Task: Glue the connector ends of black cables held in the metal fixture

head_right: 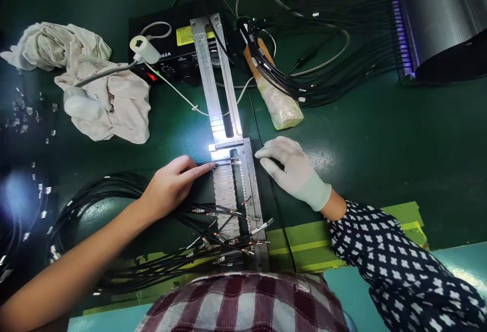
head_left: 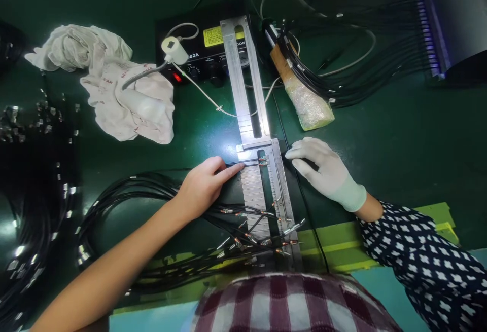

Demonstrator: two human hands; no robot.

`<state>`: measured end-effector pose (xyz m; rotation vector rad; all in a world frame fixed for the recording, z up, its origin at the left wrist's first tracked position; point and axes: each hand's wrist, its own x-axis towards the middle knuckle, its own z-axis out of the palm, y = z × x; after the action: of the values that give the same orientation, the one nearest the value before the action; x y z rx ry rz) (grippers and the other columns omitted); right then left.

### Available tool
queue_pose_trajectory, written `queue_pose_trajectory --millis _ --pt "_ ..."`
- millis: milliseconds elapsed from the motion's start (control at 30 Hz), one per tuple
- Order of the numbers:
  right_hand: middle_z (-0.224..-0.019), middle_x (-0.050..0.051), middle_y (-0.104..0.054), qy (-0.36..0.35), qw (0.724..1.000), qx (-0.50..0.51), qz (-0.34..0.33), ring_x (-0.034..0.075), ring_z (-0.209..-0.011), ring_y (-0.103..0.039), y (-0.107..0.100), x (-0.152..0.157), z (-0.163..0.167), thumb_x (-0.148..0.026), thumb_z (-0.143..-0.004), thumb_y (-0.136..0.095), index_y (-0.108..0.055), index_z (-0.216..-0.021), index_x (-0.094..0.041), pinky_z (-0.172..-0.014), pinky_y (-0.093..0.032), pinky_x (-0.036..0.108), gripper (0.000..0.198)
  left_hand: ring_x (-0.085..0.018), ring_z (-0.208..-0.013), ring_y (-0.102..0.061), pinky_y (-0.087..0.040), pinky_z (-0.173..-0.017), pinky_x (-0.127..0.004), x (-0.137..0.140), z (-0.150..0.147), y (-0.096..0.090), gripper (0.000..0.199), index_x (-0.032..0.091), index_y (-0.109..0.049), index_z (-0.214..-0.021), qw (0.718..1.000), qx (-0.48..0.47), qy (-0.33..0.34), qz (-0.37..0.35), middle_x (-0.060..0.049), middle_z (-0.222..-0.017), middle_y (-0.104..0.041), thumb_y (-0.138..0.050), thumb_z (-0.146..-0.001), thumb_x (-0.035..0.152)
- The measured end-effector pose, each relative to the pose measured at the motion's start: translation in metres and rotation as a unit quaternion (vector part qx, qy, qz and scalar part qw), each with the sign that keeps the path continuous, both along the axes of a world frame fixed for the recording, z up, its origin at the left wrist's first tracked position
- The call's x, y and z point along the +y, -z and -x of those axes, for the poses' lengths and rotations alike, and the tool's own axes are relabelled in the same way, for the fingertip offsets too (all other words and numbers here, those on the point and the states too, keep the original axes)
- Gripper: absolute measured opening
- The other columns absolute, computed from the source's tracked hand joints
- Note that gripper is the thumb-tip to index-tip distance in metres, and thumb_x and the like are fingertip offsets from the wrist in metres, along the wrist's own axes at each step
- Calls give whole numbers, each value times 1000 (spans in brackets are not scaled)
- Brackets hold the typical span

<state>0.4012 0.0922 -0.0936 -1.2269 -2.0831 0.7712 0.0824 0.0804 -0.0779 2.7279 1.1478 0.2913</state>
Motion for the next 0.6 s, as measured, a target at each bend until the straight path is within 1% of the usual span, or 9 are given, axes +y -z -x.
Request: queue_pose_trajectory --millis 133,333,433,500,600 --pt "-108 2 -70 1 1000 -2 4 26 -110 -60 -1 0 1 -25 -97 -53 -70 -104 -28 -104 -43 50 18 -15 -75 -50 -42 -65 -25 2 -3 0 45 24 -58 -132 1000 -2 9 14 -5 -87 -57 -35 -96 11" --pt "-108 2 -70 -3 1000 -8 2 25 -111 -60 -1 0 2 -24 -97 -54 -69 -103 -27 -105 -42 48 17 -17 -76 -51 -42 -66 -28 9 -1 5 40 20 -63 -125 1000 -3 21 4 -7 -89 -60 -35 -97 12" --pt "-108 1 -70 -7 1000 -11 5 24 -110 -60 -1 0 2 -24 -98 -53 -69 -103 -27 -105 -42 48 17 -16 -77 -51 -41 -67 -28 9 -2 6 41 23 -64 -125 1000 -16 15 12 -7 -90 -60 -36 -98 13" --pt "-107 1 -70 -8 1000 -13 6 24 -109 -60 -1 0 1 -24 -98 -52 -68 -102 -28 -104 -42 48 17 -18 -84 -53 -41 -72 -31 3 -4 7 40 26 -64 -125 1000 -21 -1 -10 -8 -96 -61 -38 -98 15" --pt "-107 1 -70 -8 1000 -13 3 25 -109 -60 0 1 1 -25 -98 -53 -69 -102 -28 -104 -42 48 17 -22 -94 -52 -38 -82 -37 -13 -8 10 38 29 -62 -129 995 20 -50 -82 -10 -102 -62 -43 -98 18"
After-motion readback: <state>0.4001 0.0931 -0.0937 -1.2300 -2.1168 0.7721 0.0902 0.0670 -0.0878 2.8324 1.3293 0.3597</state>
